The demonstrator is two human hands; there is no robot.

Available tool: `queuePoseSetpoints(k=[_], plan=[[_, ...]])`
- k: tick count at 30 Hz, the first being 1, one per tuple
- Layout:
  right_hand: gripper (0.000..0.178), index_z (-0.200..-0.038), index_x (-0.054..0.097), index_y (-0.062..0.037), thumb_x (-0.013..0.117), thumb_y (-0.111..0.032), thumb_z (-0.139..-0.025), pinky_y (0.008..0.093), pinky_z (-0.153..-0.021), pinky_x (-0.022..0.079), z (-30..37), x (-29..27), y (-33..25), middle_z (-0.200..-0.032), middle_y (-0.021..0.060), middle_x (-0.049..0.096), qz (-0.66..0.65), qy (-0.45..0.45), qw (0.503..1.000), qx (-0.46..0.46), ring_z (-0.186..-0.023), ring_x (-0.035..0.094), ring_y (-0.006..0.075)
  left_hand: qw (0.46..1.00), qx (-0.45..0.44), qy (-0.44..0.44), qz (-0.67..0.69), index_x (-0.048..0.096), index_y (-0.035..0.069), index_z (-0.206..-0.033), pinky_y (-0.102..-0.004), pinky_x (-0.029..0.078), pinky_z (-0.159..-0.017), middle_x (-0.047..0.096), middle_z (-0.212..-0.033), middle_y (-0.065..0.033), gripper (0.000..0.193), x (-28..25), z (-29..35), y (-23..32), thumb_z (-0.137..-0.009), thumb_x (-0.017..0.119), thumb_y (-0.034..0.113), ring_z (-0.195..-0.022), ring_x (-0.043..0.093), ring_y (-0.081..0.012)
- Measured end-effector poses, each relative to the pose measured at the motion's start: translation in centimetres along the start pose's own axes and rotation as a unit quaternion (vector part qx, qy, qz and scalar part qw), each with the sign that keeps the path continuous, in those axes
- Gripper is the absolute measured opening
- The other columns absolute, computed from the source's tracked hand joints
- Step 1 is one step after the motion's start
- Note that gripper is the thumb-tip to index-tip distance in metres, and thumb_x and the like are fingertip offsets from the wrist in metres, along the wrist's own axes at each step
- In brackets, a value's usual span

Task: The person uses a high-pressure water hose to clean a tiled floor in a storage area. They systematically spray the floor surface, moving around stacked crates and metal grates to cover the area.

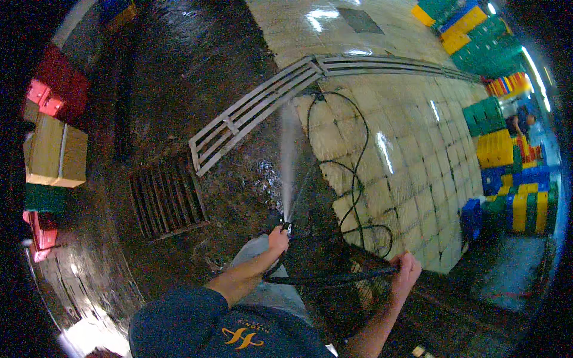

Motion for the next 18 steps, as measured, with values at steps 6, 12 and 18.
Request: queuePoseSetpoints(k=[6,12,18], plan=[[0.042,-0.069,0.056,-0.0015,0.046,-0.03,-0.099,0.0309,-0.061,0.038,-7.6,1.8,-2.8,-0.065,0.0048,0.054,-0.009,0.033,0.999,0.004,-0.063,0.048,0.0141,0.998,-0.007,0.06,0.023,0.058,0.001,-0.118,-0.0471,0.051,-0.081,0.067,-0.099,-0.0245,0.034,-3.8,-6.1,7.6,-0.091,0.056,0.021,-0.091,0.066,-0.0378],[0.042,-0.069,0.054,-0.0032,0.05,-0.034,-0.098,0.03,-0.06,0.034,-14.4,5.4,-4.5,-0.064,0.0025,0.05,-0.016,-0.008,1.0,-0.017,-0.062,0.044,0.0121,0.983,-0.053,0.175,0.012,0.063,0.004,-0.108,-0.0465,0.052,-0.08,0.069,-0.097,-0.0191,0.027,-11.9,-9.2,8.2,-0.088,0.061,0.021,-0.093,0.066,-0.0359],[0.041,-0.076,0.06,-0.0031,0.05,-0.036,-0.098,0.0312,-0.06,0.041,-21.6,10.1,-2.2,-0.069,0.004,0.057,0.054,-0.089,0.993,-0.05,-0.068,0.053,0.0145,0.933,-0.078,0.277,0.218,0.063,-0.001,-0.097,-0.0377,0.051,-0.055,0.065,-0.074,-0.012,0.019,-22.1,-6.5,5.1,-0.084,0.061,0.012,-0.061,0.065,-0.0229]])
Point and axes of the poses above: each hand's wrist, its own z-axis away from the middle knuckle, its own x-axis out of the palm, y = z × x, the point moved 8 cm from there along -z, towards the middle knuckle
